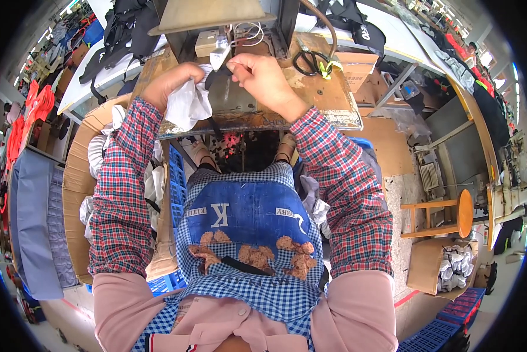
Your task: Assembling fabric components by attaching elastic straps using a machine.
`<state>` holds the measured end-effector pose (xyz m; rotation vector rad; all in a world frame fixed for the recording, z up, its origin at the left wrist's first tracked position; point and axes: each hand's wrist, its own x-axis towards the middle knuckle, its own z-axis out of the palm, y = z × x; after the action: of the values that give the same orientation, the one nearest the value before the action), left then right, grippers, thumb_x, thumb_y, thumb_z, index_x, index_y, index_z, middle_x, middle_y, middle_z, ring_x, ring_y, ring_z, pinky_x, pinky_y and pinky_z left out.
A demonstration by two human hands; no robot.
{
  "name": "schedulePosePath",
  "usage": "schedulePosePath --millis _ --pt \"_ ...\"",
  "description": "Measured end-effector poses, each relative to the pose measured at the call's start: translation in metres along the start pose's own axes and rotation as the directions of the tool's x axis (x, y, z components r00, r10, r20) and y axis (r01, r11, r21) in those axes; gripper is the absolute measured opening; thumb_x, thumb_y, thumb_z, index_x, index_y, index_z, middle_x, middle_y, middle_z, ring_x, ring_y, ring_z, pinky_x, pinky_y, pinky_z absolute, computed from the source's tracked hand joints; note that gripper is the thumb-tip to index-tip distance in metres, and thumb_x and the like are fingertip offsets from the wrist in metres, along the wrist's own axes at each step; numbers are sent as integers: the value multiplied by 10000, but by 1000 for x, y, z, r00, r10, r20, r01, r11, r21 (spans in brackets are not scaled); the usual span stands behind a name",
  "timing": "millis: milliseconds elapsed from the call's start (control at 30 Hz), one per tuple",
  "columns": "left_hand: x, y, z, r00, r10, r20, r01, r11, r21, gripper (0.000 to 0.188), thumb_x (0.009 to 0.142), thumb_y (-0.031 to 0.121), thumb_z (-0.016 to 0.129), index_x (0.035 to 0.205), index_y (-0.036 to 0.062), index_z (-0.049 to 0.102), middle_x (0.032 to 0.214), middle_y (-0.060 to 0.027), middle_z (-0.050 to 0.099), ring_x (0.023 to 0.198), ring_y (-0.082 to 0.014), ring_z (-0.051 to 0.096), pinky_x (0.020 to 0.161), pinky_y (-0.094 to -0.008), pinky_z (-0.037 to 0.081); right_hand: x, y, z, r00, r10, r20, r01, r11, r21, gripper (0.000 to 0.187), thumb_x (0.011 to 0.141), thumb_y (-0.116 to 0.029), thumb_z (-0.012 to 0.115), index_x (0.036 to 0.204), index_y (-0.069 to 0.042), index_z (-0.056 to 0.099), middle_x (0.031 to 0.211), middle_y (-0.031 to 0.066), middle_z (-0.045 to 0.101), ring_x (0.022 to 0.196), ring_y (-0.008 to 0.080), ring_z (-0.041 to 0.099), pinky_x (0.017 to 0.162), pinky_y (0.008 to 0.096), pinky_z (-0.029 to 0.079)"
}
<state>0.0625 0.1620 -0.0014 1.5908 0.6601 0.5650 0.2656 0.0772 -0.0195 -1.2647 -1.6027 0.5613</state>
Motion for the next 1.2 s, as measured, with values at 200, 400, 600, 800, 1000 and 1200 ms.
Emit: schedulePosePath --millis 200,400,600,800,1000,1200 --pt "20 -15 -32 953 -89 291 65 994 89 69 707 64 554 774 62 569 690 12 522 634 -80 474 600 -226 396 1 -2 4 1000 0 3 0 996 88 208 941 -182 588 1008 -2 670 768 31 659 661 78 604 616 236 505" --pt "11 -3 -12 980 -111 167 121 991 -52 332 657 48 529 975 -10 603 740 -4 575 599 -83 513 548 -222 415 5 9 -5 995 62 76 -73 987 141 217 949 -193 584 998 4 661 764 28 646 625 61 562 611 227 502" --pt "9 -8 -17 993 -71 95 75 997 -37 661 630 23 523 1286 -52 500 814 -14 592 639 -95 531 582 -210 424 9 8 -7 972 147 183 -204 914 350 210 949 -196 588 1013 -6 649 794 12 632 635 66 571 622 223 518" --pt "-16 -16 -4 976 -105 189 136 978 -160 524 638 20 521 1157 -33 564 845 -29 611 681 -111 559 622 -230 454 -17 -2 3 933 211 292 -333 814 476 219 942 -231 611 1037 -35 633 827 13 621 711 101 609 673 244 531" --pt "-72 -13 33 939 -192 287 299 869 -395 432 675 39 547 1098 -32 594 948 -71 636 865 -151 609 794 -264 486 -72 -27 35 918 180 354 -386 604 697 245 944 -259 608 1016 -26 638 922 48 654 858 120 632 743 269 536" --pt "-103 -4 52 918 392 -54 -322 821 471 512 759 156 653 1214 -26 507 1097 -162 598 1007 -267 589 892 -344 464 -88 -39 43 908 332 256 -413 606 679 173 934 -192 621 955 -23 649 859 33 664 759 91 623 691 232 513"
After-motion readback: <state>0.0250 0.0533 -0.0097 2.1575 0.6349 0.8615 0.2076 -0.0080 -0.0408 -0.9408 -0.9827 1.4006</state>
